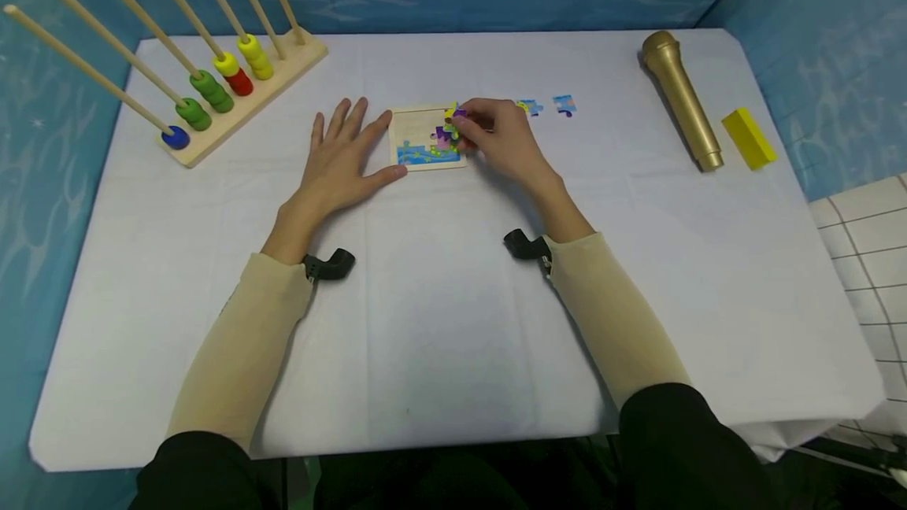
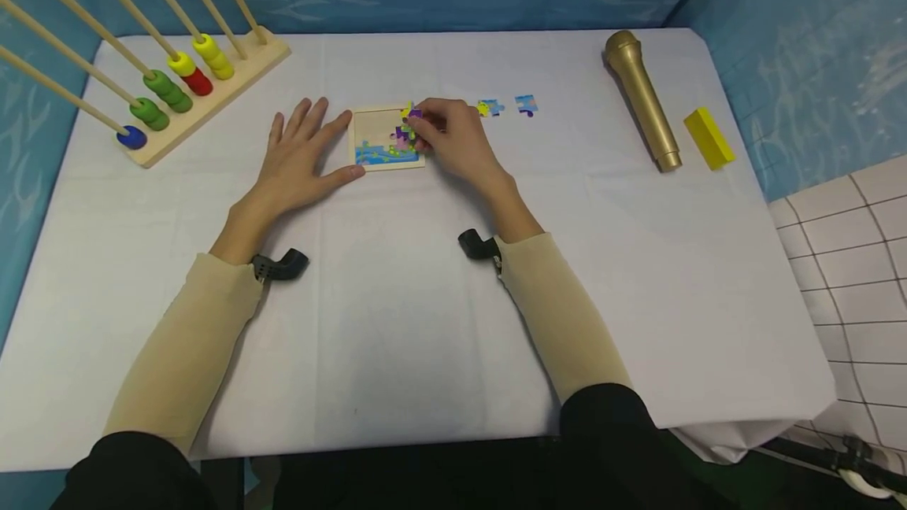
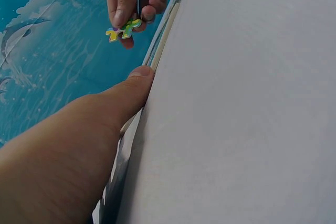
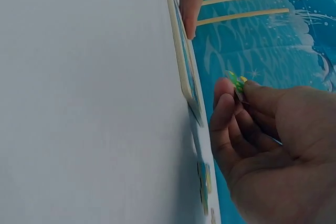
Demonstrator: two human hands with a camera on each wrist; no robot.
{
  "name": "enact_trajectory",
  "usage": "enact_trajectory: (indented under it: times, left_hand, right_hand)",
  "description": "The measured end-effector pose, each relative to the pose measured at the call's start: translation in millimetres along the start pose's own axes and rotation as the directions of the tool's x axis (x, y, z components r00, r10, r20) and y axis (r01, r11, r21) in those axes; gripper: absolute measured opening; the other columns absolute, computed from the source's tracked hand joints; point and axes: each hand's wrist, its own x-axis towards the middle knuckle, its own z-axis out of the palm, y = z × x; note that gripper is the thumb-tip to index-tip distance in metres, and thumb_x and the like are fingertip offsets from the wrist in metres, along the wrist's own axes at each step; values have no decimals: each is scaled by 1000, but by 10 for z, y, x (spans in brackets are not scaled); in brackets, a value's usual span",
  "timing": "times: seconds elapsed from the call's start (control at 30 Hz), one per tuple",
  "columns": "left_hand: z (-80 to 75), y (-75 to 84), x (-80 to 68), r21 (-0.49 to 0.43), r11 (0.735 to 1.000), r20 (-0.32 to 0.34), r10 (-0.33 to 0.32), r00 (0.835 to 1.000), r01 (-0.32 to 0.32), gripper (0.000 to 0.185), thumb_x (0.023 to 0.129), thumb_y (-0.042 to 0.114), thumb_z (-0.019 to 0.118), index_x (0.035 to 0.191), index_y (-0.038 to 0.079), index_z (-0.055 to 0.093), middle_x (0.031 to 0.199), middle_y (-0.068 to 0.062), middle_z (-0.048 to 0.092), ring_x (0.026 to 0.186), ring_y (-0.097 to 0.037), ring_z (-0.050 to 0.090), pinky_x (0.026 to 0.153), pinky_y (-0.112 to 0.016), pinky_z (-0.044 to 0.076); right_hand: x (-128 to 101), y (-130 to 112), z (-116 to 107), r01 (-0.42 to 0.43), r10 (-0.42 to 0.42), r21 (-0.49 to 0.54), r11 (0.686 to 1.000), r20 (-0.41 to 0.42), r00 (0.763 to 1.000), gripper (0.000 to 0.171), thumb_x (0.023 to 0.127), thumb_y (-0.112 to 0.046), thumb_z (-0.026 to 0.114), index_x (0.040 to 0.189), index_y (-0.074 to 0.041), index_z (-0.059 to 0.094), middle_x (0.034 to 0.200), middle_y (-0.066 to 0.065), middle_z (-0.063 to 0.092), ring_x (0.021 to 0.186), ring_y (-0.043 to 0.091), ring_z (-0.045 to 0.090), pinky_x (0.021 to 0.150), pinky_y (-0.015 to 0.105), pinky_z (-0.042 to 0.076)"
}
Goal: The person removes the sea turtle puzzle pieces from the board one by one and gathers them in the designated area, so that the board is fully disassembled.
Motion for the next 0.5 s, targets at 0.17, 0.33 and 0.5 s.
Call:
enact_trajectory:
  times: [0.17,0.33,0.5]
  left_hand:
    - [1,-2,-4,-1,1000,-3,-4,1000,4,88,87,76,47,159,35,16,167,-3,2,154,-24,-10,120,-53,-12]
    - [-6,-4,-1,1,1000,1,-5,1000,5,88,87,76,47,159,35,16,167,-3,2,154,-24,-10,120,-53,-12]
    - [4,-8,2,2,1000,0,-4,1000,4,88,87,77,46,159,35,17,167,-3,2,154,-24,-10,120,-54,-11]
  right_hand:
    - [-78,76,-160,-44,44,-6,999,-39,998,32,96,-28,65,122,-9,65,95,5,68,77,20,67,73,24,53]
    - [-150,189,-396,-77,77,8,997,-97,992,29,94,-26,69,118,-9,64,94,10,69,76,24,68,68,25,54]
    - [-229,315,-600,-96,91,-31,995,-139,986,27,93,-27,69,112,-8,66,92,12,71,74,25,69,66,24,54]
